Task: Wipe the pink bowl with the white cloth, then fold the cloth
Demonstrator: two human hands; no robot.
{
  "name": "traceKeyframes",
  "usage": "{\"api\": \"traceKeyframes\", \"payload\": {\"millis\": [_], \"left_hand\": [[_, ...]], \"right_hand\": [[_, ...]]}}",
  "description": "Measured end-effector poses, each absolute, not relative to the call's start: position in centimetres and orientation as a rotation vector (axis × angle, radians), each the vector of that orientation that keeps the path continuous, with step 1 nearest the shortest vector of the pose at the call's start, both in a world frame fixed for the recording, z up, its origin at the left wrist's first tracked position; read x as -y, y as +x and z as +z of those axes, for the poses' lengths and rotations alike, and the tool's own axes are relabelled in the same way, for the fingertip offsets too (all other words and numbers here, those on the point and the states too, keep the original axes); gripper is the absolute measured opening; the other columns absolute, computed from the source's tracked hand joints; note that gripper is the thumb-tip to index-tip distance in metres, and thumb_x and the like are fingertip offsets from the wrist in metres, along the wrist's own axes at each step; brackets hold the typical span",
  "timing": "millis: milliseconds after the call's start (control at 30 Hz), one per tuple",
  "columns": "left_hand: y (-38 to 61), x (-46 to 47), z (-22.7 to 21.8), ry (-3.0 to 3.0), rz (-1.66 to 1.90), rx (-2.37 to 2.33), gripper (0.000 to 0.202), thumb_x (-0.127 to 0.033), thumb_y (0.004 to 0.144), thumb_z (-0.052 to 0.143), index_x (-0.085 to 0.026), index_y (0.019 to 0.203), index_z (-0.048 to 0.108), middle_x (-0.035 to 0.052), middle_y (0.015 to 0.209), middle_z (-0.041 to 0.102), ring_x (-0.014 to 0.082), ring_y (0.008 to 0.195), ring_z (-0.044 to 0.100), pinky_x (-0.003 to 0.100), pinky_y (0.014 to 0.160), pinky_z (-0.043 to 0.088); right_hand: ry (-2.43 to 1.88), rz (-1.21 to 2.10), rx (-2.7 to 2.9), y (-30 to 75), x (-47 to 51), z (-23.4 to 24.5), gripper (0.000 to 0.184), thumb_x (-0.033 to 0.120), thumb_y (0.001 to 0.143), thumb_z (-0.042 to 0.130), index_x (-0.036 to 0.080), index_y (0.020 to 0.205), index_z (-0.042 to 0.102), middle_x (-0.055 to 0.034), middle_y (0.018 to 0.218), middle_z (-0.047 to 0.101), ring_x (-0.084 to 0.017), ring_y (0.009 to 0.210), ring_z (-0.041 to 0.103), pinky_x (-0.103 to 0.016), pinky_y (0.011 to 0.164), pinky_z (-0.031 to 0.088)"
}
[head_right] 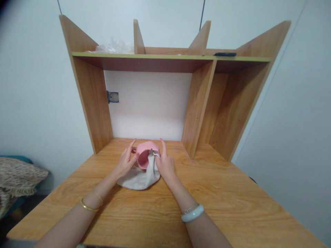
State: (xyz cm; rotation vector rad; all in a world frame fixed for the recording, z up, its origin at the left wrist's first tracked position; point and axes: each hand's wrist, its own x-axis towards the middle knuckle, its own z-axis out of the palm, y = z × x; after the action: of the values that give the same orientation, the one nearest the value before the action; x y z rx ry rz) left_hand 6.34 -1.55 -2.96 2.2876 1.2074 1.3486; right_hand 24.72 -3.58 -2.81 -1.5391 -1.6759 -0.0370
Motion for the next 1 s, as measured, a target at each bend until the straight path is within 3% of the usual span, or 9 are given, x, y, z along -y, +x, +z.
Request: {"api": "traceKeyframes", "payload": {"millis": [133,267,433,567,767,1000], "left_hand": [[7.0,1.9,-3.3,2.274,1.238,-1.148,0.069,-0.050,0.079,0.049,-0.015,0.134,0.025,0.0112,0.117,0.052,0.0219,0.103,0.050,0.038,0.092,0.035],[7.8,2.7,-3.3,2.270,1.139,-1.003,0.059,-0.047,0.077,0.054,-0.017,0.124,0.036,0.0101,0.119,0.052,0.0206,0.106,0.050,0.034,0.092,0.037],[7.8,2.8,-3.6,2.207,1.151,-1.039,0.052,-0.046,0.078,0.053,-0.014,0.117,0.039,0.0102,0.115,0.054,0.0197,0.104,0.052,0.033,0.089,0.040],[7.7,2.7,-3.4,2.235,1.161,-1.188,0.049,-0.048,0.074,0.055,-0.014,0.108,0.046,0.0090,0.104,0.059,0.0202,0.093,0.055,0.033,0.081,0.044],[7.7,3.0,-2.7,2.347,1.170,-1.333,0.054,-0.049,0.072,0.056,-0.015,0.113,0.047,0.0086,0.099,0.062,0.0222,0.090,0.057,0.033,0.078,0.043],[7.9,3.6,-1.8,2.427,1.076,-1.451,0.054,-0.050,0.070,0.055,-0.018,0.113,0.050,0.0084,0.102,0.063,0.0240,0.092,0.058,0.032,0.079,0.043]], "right_hand": [[-1.444,0.209,1.479,24.9,3.1,-2.6,0.061,0.021,0.077,0.037,0.017,0.136,0.020,0.0001,0.066,0.059,-0.017,0.056,0.056,-0.025,0.056,0.041],[-1.401,0.376,1.369,24.6,2.3,-2.8,0.061,0.016,0.075,0.038,0.018,0.134,0.021,-0.0061,0.093,0.063,-0.017,0.081,0.060,-0.026,0.070,0.045],[-1.343,0.507,1.378,24.2,1.7,-3.8,0.061,0.015,0.074,0.042,0.019,0.132,0.023,-0.0064,0.101,0.062,-0.017,0.095,0.058,-0.028,0.080,0.044],[-1.320,0.511,1.416,24.2,1.2,-4.5,0.063,0.018,0.071,0.047,0.016,0.130,0.024,-0.0078,0.101,0.063,-0.017,0.093,0.059,-0.029,0.079,0.045],[-1.561,0.384,1.454,24.6,0.7,-4.7,0.073,0.020,0.065,0.058,0.010,0.130,0.027,-0.0111,0.091,0.066,-0.022,0.083,0.062,-0.029,0.068,0.045],[-1.769,0.184,1.610,25.2,1.6,-3.6,0.074,0.029,0.072,0.056,0.011,0.135,0.022,-0.0113,0.084,0.067,-0.023,0.080,0.063,-0.026,0.062,0.042]]}}
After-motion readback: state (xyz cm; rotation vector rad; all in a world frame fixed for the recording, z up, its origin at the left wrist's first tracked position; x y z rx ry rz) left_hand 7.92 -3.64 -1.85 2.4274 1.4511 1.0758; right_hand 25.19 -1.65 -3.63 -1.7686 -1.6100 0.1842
